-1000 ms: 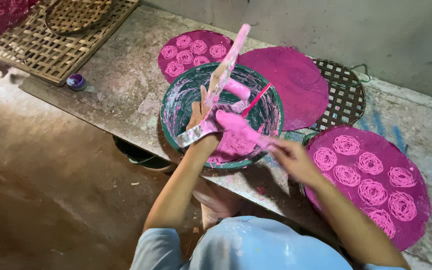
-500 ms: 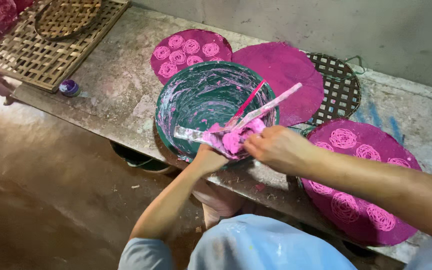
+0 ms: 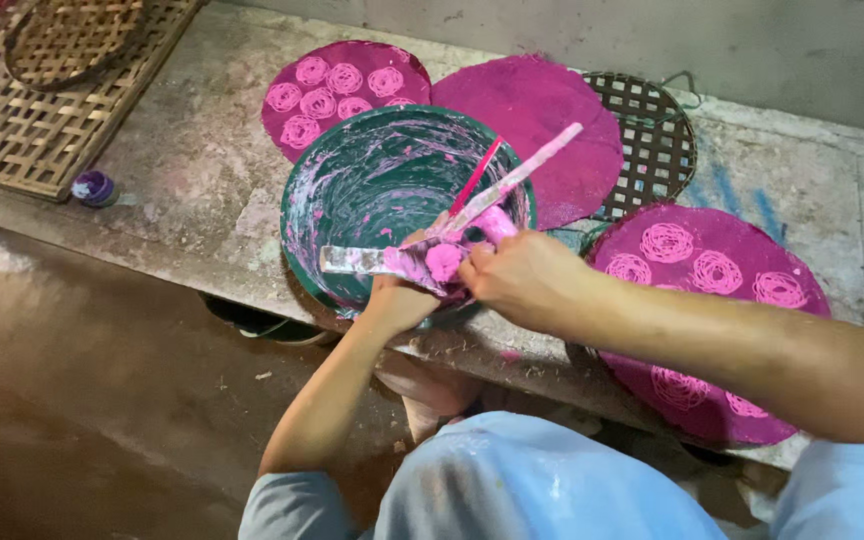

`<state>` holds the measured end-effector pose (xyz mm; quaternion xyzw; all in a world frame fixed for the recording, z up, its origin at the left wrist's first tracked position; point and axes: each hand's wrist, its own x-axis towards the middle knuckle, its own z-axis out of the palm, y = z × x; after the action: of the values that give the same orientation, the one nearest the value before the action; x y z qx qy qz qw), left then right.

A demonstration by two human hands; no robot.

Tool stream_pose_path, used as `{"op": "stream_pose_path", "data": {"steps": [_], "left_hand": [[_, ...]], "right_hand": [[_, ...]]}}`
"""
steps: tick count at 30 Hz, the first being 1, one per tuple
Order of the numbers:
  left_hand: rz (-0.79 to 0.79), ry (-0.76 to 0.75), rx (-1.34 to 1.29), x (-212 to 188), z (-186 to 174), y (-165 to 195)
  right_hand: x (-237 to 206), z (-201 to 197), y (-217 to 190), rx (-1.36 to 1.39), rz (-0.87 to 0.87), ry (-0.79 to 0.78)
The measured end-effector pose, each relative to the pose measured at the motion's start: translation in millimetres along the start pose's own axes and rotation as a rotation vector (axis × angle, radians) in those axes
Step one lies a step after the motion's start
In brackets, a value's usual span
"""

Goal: The person scoops pink paste from a green bowl using a pink spatula and loads it into a handheld applicator. They then squeeze the applicator to form pink spiral patterns on circular pink mats placed on woven trays. The person repeats this process across multiple mats.

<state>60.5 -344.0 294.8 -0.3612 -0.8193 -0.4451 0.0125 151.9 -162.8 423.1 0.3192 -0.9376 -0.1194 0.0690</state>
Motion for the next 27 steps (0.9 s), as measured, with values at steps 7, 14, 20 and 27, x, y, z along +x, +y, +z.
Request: {"op": "stream_pose_path", "data": {"steps": [7,14,20,27], "left_hand": [[-0.206,0.157,-0.294,9,-15,-20],[-0.102,0.302,-0.029,-3,-25,-18],[0.059,0.459,0.248,1,-21,-6],[0.063,0.461,0.492,-4,-38,-5]], "right_hand": [[-51,-1,25,0.665,0.334,0.24],[-46,97,7,1.517,0.687,-0.054],[-43,86,-6,0.877,0.468,0.478],[-41,116,-39,1.153,0.436,0.409]]}}
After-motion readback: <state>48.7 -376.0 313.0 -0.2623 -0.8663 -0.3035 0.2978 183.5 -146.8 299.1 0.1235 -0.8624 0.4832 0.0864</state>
